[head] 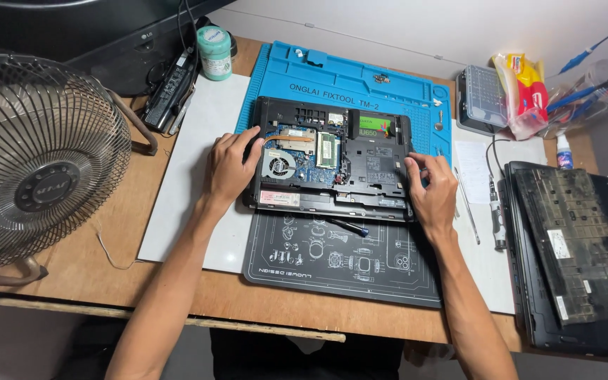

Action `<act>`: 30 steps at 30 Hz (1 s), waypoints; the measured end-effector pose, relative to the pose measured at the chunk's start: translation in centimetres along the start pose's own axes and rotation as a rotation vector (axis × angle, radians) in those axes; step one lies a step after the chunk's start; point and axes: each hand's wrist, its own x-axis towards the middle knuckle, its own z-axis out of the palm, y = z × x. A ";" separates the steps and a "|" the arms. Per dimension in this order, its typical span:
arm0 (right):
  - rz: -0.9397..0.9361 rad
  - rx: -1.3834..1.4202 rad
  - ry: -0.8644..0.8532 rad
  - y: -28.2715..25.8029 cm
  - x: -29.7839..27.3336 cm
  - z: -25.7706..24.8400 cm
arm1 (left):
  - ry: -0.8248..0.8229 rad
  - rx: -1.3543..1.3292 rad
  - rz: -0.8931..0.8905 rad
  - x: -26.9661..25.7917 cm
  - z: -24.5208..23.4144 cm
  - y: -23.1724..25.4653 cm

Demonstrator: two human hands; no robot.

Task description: The person uses a screwdriver to remove screws from the back of a laptop, then removes the back cover to expose the internal components. They continue to unscrew and remove internal parts, including a metal bracket, while working on a blue anti-static mat.

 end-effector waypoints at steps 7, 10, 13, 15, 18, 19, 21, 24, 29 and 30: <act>0.016 0.028 0.002 0.5 -0.1 0.3 | -0.013 0.011 0.022 0.0 -0.6 0.6; -0.001 0.030 0.011 0.4 0.1 0.2 | 0.001 0.022 0.027 0.1 -0.4 0.4; 0.003 0.041 0.000 0.3 0.0 0.3 | 0.029 0.007 0.026 0.0 -0.5 0.4; -0.013 0.040 0.019 -0.1 -0.1 0.2 | 0.031 0.006 0.039 0.2 -0.6 0.6; -0.009 0.045 0.026 0.0 -0.1 0.3 | 0.036 -0.004 0.039 0.2 -0.7 0.6; -0.014 0.045 0.025 -0.1 0.0 0.3 | 0.040 -0.003 0.037 0.2 -0.6 0.5; 0.008 0.068 0.028 -0.3 -0.2 0.2 | 0.049 0.015 0.046 0.1 -0.4 0.3; -0.020 0.058 0.027 -0.3 -0.1 0.1 | 0.058 0.003 0.044 0.3 -0.6 0.5; -0.017 0.061 0.023 -0.3 -0.2 0.0 | 0.077 -0.011 0.063 0.4 -0.8 0.7; -0.018 0.060 0.025 -0.2 -0.1 0.1 | 0.083 -0.018 0.059 0.5 -0.9 0.8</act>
